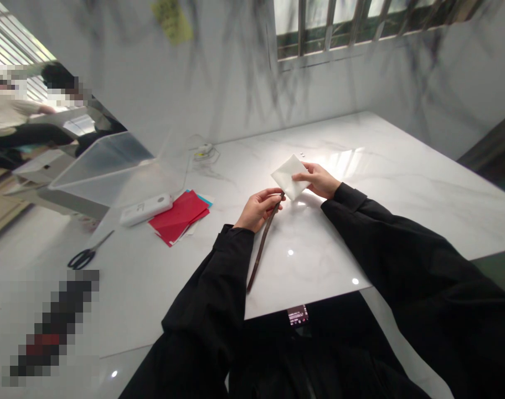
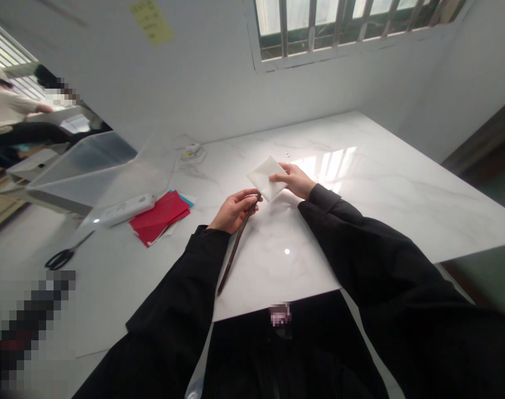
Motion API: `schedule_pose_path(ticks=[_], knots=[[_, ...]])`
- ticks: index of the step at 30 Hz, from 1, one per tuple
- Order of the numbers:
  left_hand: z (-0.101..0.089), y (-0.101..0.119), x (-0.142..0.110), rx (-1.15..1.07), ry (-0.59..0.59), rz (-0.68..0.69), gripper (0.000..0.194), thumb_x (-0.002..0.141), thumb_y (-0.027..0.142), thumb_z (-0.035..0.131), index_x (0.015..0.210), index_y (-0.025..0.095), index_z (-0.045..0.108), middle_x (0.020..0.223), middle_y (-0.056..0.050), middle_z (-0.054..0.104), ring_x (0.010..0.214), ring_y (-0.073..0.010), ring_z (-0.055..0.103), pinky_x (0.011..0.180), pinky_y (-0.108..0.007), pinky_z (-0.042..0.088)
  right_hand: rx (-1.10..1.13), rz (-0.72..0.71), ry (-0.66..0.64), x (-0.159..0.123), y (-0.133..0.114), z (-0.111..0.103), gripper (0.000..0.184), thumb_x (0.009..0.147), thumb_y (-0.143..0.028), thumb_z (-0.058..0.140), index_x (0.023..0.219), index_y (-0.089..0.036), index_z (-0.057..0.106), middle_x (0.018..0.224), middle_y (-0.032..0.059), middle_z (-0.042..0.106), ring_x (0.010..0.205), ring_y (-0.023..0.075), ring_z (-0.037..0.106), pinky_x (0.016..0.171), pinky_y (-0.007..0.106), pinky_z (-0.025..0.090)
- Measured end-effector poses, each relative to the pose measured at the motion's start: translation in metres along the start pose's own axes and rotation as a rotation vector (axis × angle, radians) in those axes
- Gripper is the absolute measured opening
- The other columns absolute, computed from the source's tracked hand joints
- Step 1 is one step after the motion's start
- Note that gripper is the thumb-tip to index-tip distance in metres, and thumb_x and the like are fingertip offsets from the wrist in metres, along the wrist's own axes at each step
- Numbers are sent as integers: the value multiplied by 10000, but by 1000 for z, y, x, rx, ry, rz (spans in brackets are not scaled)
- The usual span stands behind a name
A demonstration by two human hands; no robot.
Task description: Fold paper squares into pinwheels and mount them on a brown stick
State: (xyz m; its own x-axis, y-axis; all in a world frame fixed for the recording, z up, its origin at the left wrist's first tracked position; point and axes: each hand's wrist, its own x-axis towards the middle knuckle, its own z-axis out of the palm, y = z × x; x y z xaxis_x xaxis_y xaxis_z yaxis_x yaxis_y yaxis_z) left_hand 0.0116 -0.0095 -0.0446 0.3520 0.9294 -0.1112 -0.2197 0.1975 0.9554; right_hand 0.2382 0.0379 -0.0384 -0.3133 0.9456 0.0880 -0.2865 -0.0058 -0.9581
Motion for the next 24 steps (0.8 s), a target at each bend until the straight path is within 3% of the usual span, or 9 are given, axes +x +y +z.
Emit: schedule_pose_path(ticks=[24], knots=[[3,7,-5,19,-55,-17,468,672,337,948,1070,153,785,982,-79,769,773,-112,631,762,-257,497,64,-6,83,0,-3,-2,484,589,-301,913,1015,-191,711,948,39,751,918,229,679,768,323,561]])
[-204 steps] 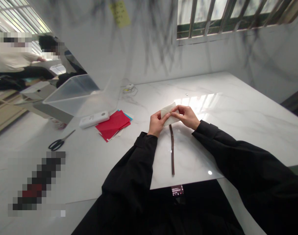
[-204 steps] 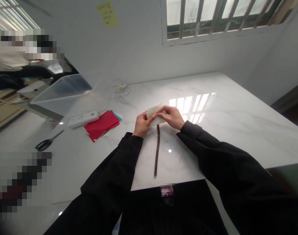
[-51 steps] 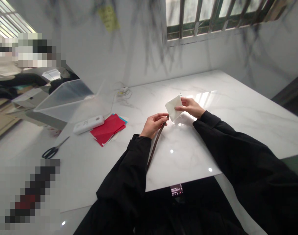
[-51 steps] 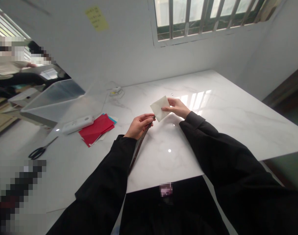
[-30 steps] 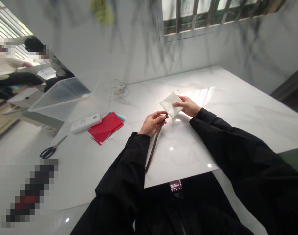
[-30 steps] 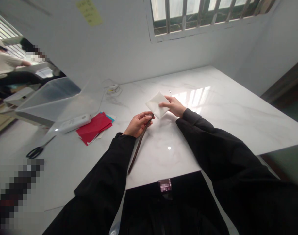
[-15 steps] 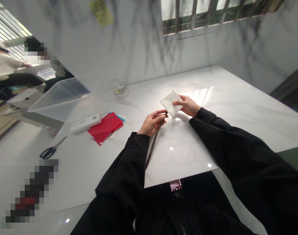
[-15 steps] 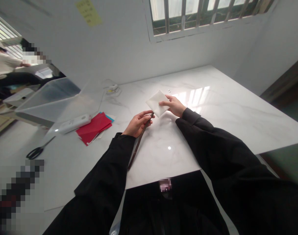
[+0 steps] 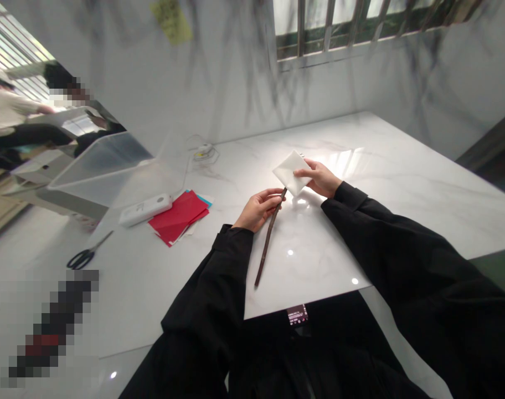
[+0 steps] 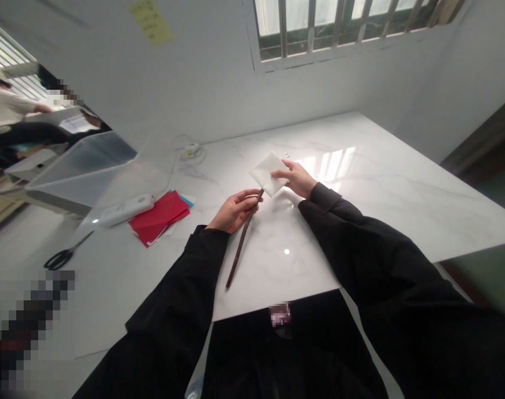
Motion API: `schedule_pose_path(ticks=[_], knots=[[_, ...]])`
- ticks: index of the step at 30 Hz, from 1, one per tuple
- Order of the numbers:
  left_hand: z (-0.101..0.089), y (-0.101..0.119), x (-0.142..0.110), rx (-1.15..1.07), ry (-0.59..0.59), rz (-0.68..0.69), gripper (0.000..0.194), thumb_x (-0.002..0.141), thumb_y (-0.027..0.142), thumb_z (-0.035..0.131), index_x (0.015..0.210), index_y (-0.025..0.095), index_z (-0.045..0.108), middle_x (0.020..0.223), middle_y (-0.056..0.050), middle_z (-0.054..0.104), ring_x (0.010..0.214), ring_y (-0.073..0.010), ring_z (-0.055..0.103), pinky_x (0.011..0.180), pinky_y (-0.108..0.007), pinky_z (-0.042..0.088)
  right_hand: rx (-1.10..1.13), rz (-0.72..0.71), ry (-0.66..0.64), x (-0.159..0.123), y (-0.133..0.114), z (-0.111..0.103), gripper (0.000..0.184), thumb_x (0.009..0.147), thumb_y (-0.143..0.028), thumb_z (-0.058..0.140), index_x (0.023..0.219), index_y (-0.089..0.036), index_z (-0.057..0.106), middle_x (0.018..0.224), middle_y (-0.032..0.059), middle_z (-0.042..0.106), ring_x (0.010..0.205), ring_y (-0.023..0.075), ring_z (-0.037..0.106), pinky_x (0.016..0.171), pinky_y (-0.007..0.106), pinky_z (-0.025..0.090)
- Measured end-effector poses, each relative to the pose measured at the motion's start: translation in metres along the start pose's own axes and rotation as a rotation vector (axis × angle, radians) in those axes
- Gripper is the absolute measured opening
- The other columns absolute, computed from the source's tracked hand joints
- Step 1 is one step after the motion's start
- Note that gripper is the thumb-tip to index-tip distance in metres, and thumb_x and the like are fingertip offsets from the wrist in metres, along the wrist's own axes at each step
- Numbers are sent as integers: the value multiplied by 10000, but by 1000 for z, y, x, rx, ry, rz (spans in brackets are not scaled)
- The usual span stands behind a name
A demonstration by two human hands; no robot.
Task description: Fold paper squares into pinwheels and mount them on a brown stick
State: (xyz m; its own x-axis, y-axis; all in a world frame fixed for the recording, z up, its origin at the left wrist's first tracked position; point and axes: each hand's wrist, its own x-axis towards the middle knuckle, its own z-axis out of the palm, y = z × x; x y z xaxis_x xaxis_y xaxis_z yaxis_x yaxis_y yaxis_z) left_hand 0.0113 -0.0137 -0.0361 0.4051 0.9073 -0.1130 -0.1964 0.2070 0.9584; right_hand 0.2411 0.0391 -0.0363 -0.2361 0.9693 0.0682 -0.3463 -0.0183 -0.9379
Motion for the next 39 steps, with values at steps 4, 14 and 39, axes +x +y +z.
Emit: schedule_pose_path(ticks=[4,14,39], knots=[[-1,-1,1,0,0,-6,479,668,336,954,1077,154,785,982,-78,771,776,-111,635,759,-254,498,-15,-6,-2,0,1,-1,497,586,-322,925,1016,-188,714,959,47,758,929,238,686,777,329,565],[-1,-3,3,-26,50,18,473,656,329,953,1057,152,777,963,-79,773,757,-116,652,760,-259,516,-83,-14,13,1,2,-4,611,614,-489,953,1092,-209,694,1083,69,753,992,231,684,843,339,559],[-9,-2,8,-88,292,115,491,642,313,923,1078,179,740,929,-25,748,687,-81,602,709,-246,490,-1178,-99,80,-2,2,-6,183,796,-178,661,765,-188,841,589,15,630,627,166,544,667,310,386]])
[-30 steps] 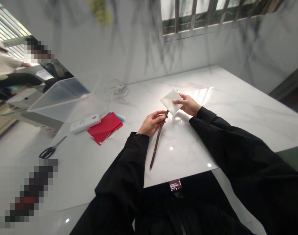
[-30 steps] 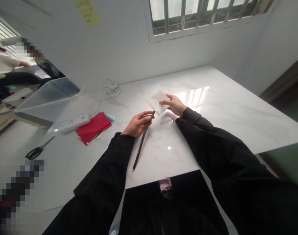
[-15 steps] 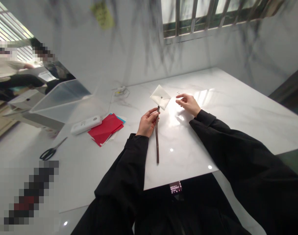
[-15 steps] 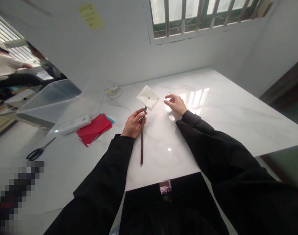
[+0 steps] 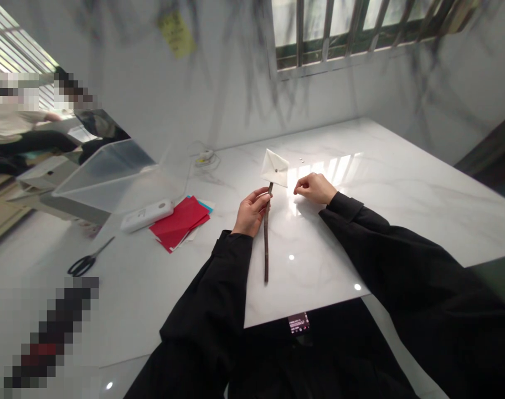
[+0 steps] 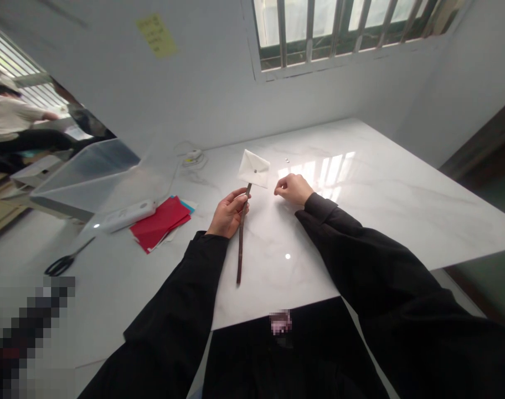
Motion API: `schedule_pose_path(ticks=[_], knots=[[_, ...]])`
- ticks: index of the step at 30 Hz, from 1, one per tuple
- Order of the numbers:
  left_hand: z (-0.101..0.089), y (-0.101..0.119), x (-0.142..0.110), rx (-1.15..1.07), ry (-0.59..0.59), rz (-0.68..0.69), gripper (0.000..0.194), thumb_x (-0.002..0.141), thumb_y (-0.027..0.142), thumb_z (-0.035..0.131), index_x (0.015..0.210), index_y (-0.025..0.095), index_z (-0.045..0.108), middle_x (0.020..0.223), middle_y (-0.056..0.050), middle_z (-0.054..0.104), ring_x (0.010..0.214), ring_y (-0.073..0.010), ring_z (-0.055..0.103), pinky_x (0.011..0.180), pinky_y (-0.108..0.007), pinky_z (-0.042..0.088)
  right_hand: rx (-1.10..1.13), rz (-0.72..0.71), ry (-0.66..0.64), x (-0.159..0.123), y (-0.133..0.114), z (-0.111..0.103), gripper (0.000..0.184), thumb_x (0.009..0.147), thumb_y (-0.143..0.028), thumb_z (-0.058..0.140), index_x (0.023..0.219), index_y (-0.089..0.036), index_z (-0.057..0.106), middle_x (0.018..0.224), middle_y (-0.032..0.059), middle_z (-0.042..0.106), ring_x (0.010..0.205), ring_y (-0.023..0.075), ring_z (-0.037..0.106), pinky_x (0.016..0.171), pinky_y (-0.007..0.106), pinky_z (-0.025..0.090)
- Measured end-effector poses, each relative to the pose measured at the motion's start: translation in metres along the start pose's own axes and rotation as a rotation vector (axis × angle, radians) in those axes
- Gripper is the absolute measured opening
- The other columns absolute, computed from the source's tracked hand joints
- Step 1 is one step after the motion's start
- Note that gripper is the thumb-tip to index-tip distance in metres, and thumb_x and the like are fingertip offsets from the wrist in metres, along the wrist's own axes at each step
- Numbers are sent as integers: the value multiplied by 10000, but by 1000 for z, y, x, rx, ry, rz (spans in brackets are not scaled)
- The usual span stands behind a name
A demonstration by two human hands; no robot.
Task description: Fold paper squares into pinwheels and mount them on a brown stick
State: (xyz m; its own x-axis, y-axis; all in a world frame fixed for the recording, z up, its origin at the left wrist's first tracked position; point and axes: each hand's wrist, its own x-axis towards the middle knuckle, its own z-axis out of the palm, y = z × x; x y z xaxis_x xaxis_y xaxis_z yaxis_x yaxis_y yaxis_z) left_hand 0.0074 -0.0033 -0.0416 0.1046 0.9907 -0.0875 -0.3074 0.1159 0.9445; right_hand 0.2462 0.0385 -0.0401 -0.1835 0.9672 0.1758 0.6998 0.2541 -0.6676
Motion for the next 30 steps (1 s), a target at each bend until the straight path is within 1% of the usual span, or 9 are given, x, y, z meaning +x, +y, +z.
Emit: schedule_pose_path(ticks=[7,10,12,14,19,22,24,27,30], knots=[[-2,-2,1,-2,7,13,512,629,332,932,1080,181,742,930,-23,745,686,-80,600,681,-238,477,76,77,88,1,0,1,385,774,-171,645,1111,-159,832,593,-11,603,600,160,500,685,313,395],[-1,-3,2,3,22,20,523,620,336,938,1081,182,745,932,-24,744,691,-86,599,686,-244,476,315,76,-132,-1,-6,4,488,760,-222,633,1213,-133,791,535,-46,526,522,131,397,589,298,340],[-1,-3,2,10,28,27,522,622,343,936,1080,181,744,935,-26,743,703,-93,605,702,-253,481,466,-1,-366,-3,-11,7,431,759,-284,626,1121,-142,814,532,-53,487,499,113,343,538,284,282],[-1,-3,2,15,31,33,528,623,350,935,1085,182,741,936,-28,743,717,-98,615,712,-257,484,518,-62,-471,-3,-12,10,356,761,-335,619,982,-151,829,532,-52,464,496,103,324,525,277,247],[-2,-3,2,11,29,22,545,610,351,942,1091,189,743,943,-25,747,709,-92,614,695,-249,478,292,39,-67,4,2,10,216,757,-291,619,773,-164,792,562,-17,561,554,118,425,580,279,311],[-1,-3,2,6,28,20,527,611,341,943,1078,189,752,942,-24,748,705,-88,610,689,-241,477,274,135,37,6,7,5,315,741,-231,629,975,-156,827,594,-4,623,585,142,492,608,282,365],[-1,-3,2,1,33,21,520,610,339,944,1070,187,753,934,-21,746,701,-85,607,681,-236,474,355,146,-79,4,4,3,437,717,-210,638,1111,-145,817,590,-12,621,555,134,476,576,274,354],[0,-3,1,-8,33,25,516,610,337,945,1064,185,753,921,-18,742,701,-86,607,680,-235,475,440,52,-397,0,-2,3,359,729,-266,648,1010,-146,837,538,-35,541,493,102,371,513,260,272],[0,-3,1,-5,29,28,519,615,339,942,1072,186,750,930,-22,743,706,-92,611,692,-245,479,427,23,-413,0,-2,6,267,755,-313,643,851,-151,832,532,-32,514,485,92,338,506,261,247]])
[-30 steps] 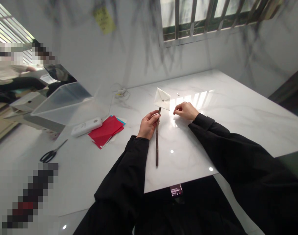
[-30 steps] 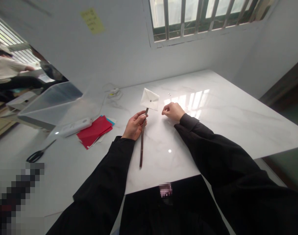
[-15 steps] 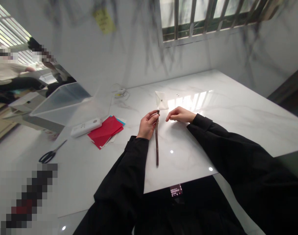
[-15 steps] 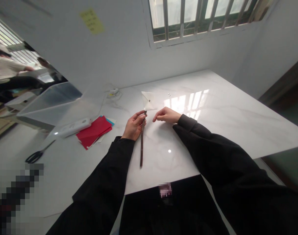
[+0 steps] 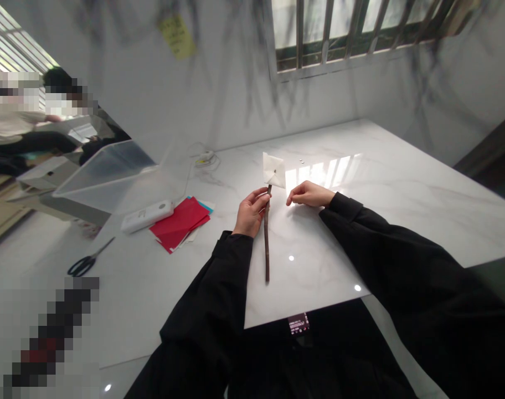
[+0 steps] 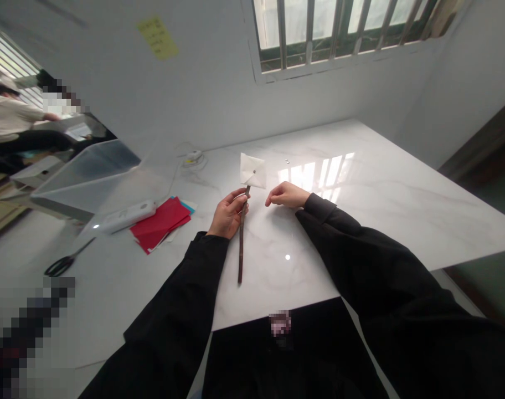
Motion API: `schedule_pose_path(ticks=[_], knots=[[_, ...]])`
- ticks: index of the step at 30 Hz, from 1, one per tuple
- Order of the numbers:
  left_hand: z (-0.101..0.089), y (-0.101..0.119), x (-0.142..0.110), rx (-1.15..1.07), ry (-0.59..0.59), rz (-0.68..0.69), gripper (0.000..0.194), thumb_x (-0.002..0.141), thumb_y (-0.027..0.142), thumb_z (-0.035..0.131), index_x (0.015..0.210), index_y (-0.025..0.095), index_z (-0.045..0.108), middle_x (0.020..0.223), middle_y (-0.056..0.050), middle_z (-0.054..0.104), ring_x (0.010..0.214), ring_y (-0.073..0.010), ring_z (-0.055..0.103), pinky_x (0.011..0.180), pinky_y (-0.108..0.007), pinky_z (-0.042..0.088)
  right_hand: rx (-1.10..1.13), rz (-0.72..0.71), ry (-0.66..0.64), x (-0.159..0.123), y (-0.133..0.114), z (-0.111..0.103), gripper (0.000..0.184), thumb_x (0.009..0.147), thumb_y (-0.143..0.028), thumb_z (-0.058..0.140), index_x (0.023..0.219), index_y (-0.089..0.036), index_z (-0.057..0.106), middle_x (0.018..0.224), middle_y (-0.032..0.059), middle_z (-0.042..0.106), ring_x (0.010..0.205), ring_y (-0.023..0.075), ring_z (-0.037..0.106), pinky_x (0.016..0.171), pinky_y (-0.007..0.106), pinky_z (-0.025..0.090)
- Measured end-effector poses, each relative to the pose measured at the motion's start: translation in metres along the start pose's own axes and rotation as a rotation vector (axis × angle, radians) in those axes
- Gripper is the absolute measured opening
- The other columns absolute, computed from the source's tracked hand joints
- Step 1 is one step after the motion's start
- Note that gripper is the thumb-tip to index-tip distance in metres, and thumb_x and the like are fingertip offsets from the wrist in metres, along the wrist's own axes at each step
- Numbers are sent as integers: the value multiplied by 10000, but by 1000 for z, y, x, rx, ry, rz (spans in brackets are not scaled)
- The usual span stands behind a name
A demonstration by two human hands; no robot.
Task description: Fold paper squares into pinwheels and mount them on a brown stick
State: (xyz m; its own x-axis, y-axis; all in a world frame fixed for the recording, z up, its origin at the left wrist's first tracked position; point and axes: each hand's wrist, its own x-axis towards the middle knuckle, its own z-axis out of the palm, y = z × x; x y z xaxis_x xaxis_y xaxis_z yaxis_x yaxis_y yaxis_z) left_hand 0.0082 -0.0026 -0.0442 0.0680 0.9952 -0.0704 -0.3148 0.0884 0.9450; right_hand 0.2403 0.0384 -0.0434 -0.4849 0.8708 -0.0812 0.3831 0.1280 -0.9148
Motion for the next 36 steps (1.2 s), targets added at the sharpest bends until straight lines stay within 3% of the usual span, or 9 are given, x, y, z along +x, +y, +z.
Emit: schedule_pose_path(ticks=[6,12,17,20,23,27,30,34,36], knots=[[-1,-1,1,12,-4,-3,527,616,342,941,1079,183,747,940,-26,742,706,-96,603,706,-257,477,12,114,350,2,1,-1,455,728,-174,683,1167,-119,790,617,6,628,537,127,458,557,275,353],[-2,-3,3,6,-7,12,527,603,347,954,1064,181,758,927,-30,744,725,-111,612,716,-269,478,103,38,-91,-8,-17,5,354,779,-247,668,1080,-131,814,577,-42,507,481,75,319,483,239,234],[-2,-3,2,1,-8,11,515,606,339,956,1058,180,766,932,-36,749,724,-112,616,706,-269,479,-38,94,200,-4,-13,2,262,817,-174,615,968,-93,815,622,-17,559,505,65,375,506,225,281],[-1,-3,2,-6,-6,8,517,591,336,964,1044,180,771,920,-33,748,717,-106,612,695,-260,476,-24,172,355,-5,-14,-1,423,821,-124,622,1216,-73,764,644,-10,601,502,73,390,512,228,306],[-1,-4,3,-2,-2,11,518,591,343,964,1042,178,770,928,-39,751,729,-112,619,707,-267,484,91,195,221,-9,-20,0,538,818,-121,650,1354,-92,695,605,-42,556,484,77,343,483,227,271],[-2,-4,3,-2,6,15,524,598,342,960,1055,176,766,922,-37,746,728,-114,617,699,-269,476,183,150,-97,-11,-23,3,239,845,-150,645,1023,-116,801,584,-53,455,482,62,299,450,216,202],[-2,-4,3,1,-3,19,525,608,343,956,1068,175,765,931,-41,748,730,-117,621,700,-272,479,160,174,47,-8,-20,3,218,854,-124,626,987,-117,799,605,-46,473,473,52,294,435,213,195],[-2,-4,2,14,-2,23,521,608,343,956,1064,176,768,941,-47,754,739,-119,629,705,-269,485,144,244,246,-6,-18,1,464,862,-85,610,1316,-94,709,596,-53,506,463,63,318,430,213,219],[-2,-4,3,11,1,20,520,604,342,957,1060,177,769,936,-42,751,732,-114,623,698,-264,481,165,224,230,-7,-19,1,556,861,-86,627,1417,-94,643,600,-57,520,468,66,331,436,209,237]])
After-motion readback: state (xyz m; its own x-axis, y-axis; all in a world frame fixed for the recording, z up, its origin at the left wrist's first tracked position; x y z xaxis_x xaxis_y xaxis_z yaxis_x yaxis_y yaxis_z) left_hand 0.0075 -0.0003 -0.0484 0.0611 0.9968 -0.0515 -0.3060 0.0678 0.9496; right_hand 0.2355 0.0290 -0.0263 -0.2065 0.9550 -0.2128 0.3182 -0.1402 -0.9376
